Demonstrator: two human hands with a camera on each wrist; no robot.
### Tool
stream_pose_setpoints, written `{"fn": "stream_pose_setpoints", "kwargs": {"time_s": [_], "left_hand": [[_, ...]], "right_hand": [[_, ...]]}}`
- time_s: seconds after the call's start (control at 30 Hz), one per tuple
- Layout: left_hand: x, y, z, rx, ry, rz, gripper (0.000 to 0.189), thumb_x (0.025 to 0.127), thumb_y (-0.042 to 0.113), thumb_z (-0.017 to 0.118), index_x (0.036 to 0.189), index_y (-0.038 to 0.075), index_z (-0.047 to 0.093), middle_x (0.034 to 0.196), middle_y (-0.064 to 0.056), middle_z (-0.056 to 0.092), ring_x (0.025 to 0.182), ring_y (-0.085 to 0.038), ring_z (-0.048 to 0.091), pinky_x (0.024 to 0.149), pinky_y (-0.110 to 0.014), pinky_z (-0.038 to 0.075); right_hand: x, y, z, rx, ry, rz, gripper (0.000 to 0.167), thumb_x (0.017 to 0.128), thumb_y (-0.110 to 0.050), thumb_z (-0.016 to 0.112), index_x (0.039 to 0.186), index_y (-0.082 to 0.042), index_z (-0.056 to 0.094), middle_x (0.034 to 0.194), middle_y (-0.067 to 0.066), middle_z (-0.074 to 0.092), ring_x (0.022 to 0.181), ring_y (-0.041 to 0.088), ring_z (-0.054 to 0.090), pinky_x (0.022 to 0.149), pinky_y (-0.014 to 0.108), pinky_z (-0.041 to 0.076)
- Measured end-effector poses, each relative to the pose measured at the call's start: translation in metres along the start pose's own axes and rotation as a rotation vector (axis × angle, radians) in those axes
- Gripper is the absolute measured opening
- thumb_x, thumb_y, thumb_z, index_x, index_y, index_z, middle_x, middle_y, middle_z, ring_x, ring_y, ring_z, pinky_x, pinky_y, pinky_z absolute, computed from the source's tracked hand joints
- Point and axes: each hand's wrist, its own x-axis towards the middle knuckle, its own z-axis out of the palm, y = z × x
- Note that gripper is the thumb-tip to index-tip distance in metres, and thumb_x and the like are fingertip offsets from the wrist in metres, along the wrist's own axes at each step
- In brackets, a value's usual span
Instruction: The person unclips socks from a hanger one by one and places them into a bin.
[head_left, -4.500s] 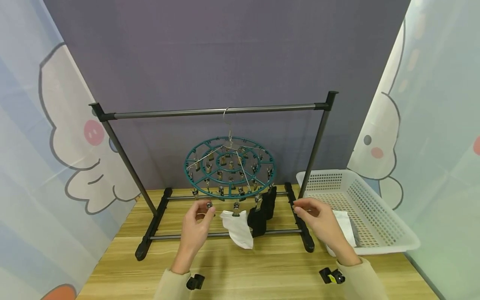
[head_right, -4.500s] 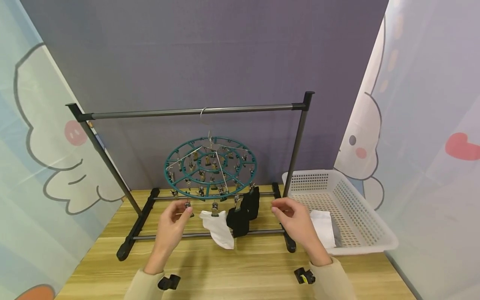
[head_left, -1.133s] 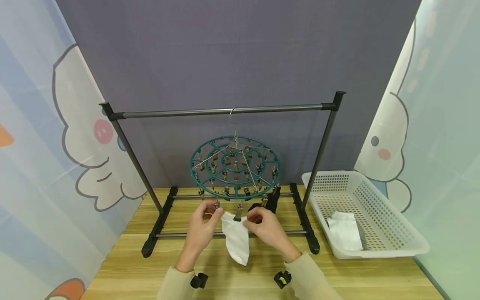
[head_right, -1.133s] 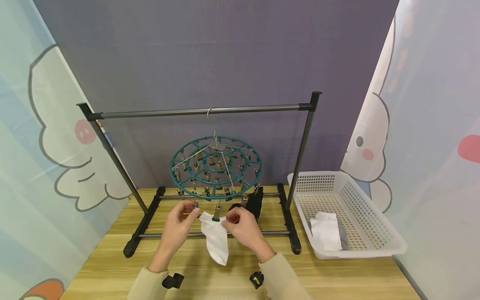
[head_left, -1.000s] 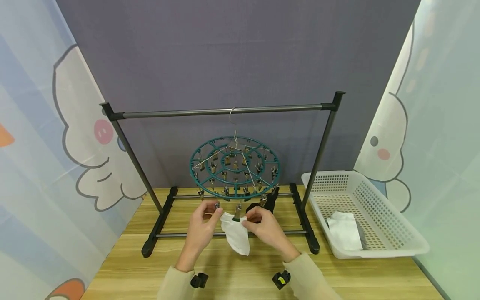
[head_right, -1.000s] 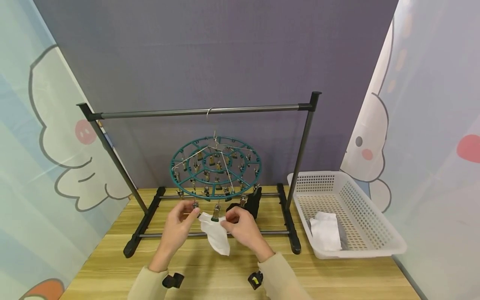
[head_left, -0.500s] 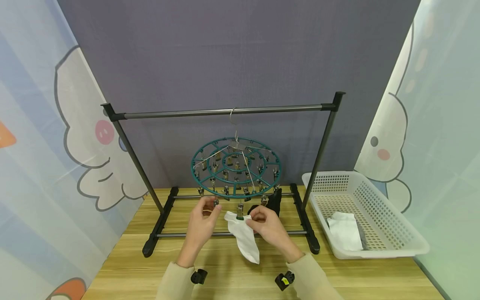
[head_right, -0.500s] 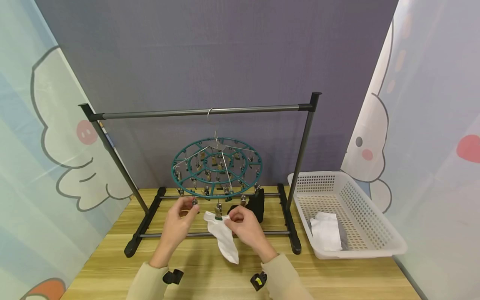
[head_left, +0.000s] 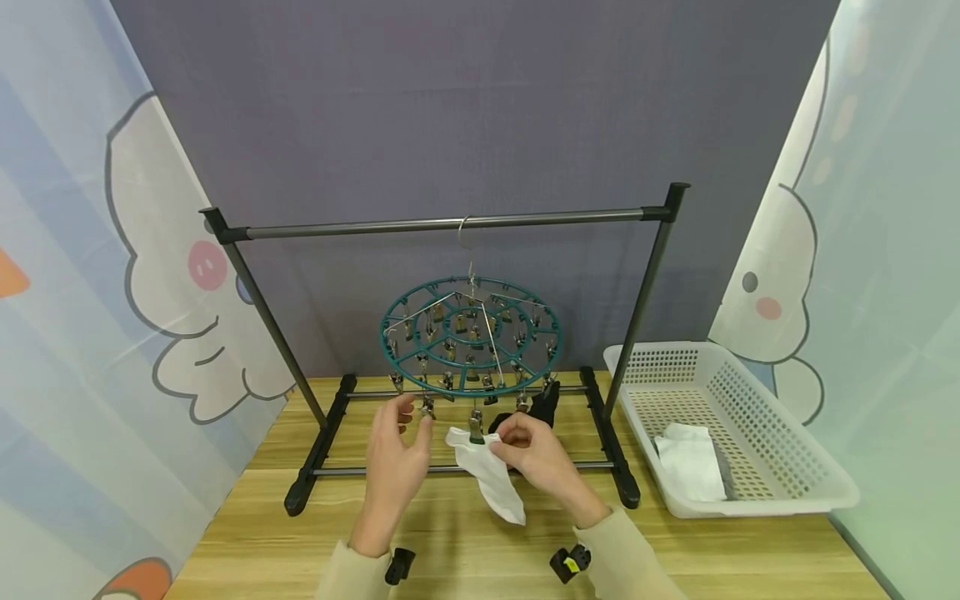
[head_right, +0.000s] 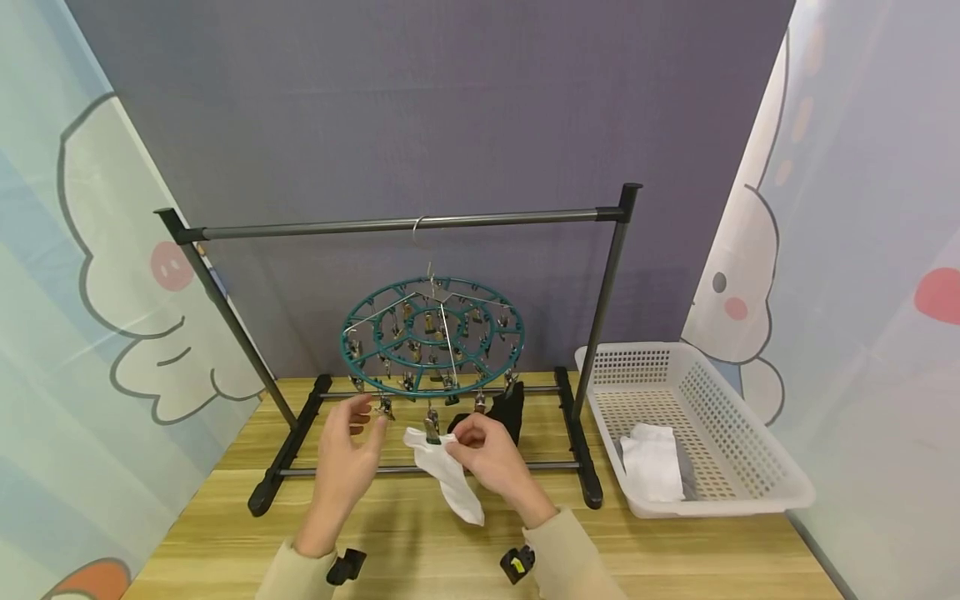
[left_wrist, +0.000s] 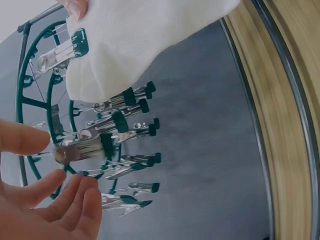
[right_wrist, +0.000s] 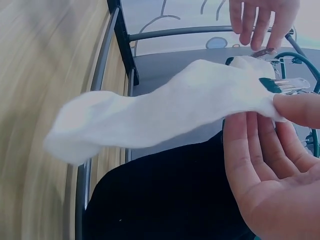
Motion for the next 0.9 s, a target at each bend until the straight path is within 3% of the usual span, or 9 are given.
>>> {"fn": "stream_pose_setpoints", "kwargs": {"time_s": [0.1,0.3,0.43,0.53,0.6,0.73,0.83,0.9], "left_hand": [[-0.002,0.002,0.001,0.057,0.053,0.090,0.034,0.090,0.002,0.072,0.123,-0.003,0.063,0.105,-0.015,0.061,0.095,-0.030,0.057,0.081,-0.045,0.049],[-0.003,0.002,0.006,0.067,0.171,0.383,0.024,0.083,-0.009,0.072,0.106,-0.003,0.069,0.096,-0.013,0.065,0.085,-0.026,0.060,0.072,-0.041,0.052],[-0.002,0.003,0.012,0.031,0.144,0.482,0.021,0.085,-0.008,0.069,0.104,0.000,0.070,0.096,-0.009,0.066,0.084,-0.021,0.061,0.070,-0.037,0.053],[-0.003,0.006,0.015,-0.011,0.026,0.444,0.020,0.090,-0.001,0.070,0.110,0.001,0.070,0.100,-0.007,0.067,0.089,-0.021,0.062,0.075,-0.037,0.055],[-0.003,0.009,0.015,-0.035,-0.077,0.372,0.022,0.094,0.007,0.070,0.116,0.002,0.069,0.105,-0.007,0.068,0.094,-0.021,0.063,0.079,-0.040,0.055],[-0.003,0.015,0.015,-0.091,-0.278,0.194,0.034,0.101,0.024,0.066,0.130,0.005,0.066,0.114,-0.004,0.069,0.101,-0.020,0.065,0.088,-0.046,0.054],[-0.001,0.016,0.016,-0.162,-0.366,0.088,0.037,0.104,0.030,0.062,0.132,0.006,0.065,0.109,0.002,0.070,0.101,-0.017,0.066,0.091,-0.048,0.052],[0.000,0.014,0.017,-0.203,-0.388,0.050,0.034,0.104,0.029,0.061,0.129,0.007,0.067,0.105,0.005,0.071,0.098,-0.016,0.066,0.091,-0.046,0.052]], "right_hand": [[-0.001,-0.001,0.000,-0.003,-0.004,-0.001,0.016,0.096,-0.011,0.071,0.105,0.000,0.065,0.093,0.007,0.070,0.079,0.021,0.065,0.068,0.031,0.055],[-0.003,-0.004,0.000,-0.004,-0.017,-0.002,0.017,0.096,-0.013,0.072,0.105,0.000,0.065,0.092,0.006,0.069,0.079,0.020,0.065,0.071,0.039,0.057],[-0.004,-0.006,0.000,0.007,-0.039,-0.008,0.018,0.096,-0.013,0.072,0.104,0.001,0.064,0.091,0.007,0.069,0.077,0.019,0.065,0.070,0.036,0.057],[-0.004,-0.006,-0.001,0.016,-0.052,-0.011,0.017,0.096,-0.013,0.071,0.104,0.001,0.064,0.090,0.007,0.068,0.077,0.018,0.065,0.069,0.031,0.055],[-0.004,-0.005,-0.002,0.019,-0.062,-0.013,0.017,0.096,-0.013,0.071,0.104,0.001,0.063,0.091,0.007,0.068,0.077,0.018,0.065,0.069,0.029,0.055],[-0.004,-0.003,-0.002,0.029,-0.078,-0.008,0.016,0.097,-0.013,0.070,0.104,0.000,0.063,0.091,0.007,0.068,0.078,0.019,0.065,0.073,0.038,0.057],[-0.005,-0.002,-0.002,0.035,-0.090,-0.002,0.016,0.097,-0.013,0.070,0.105,0.000,0.063,0.091,0.006,0.067,0.078,0.020,0.065,0.073,0.040,0.058],[-0.005,-0.002,-0.002,0.043,-0.097,0.001,0.016,0.097,-0.013,0.069,0.105,0.000,0.063,0.091,0.007,0.067,0.078,0.020,0.064,0.072,0.036,0.058]]}}
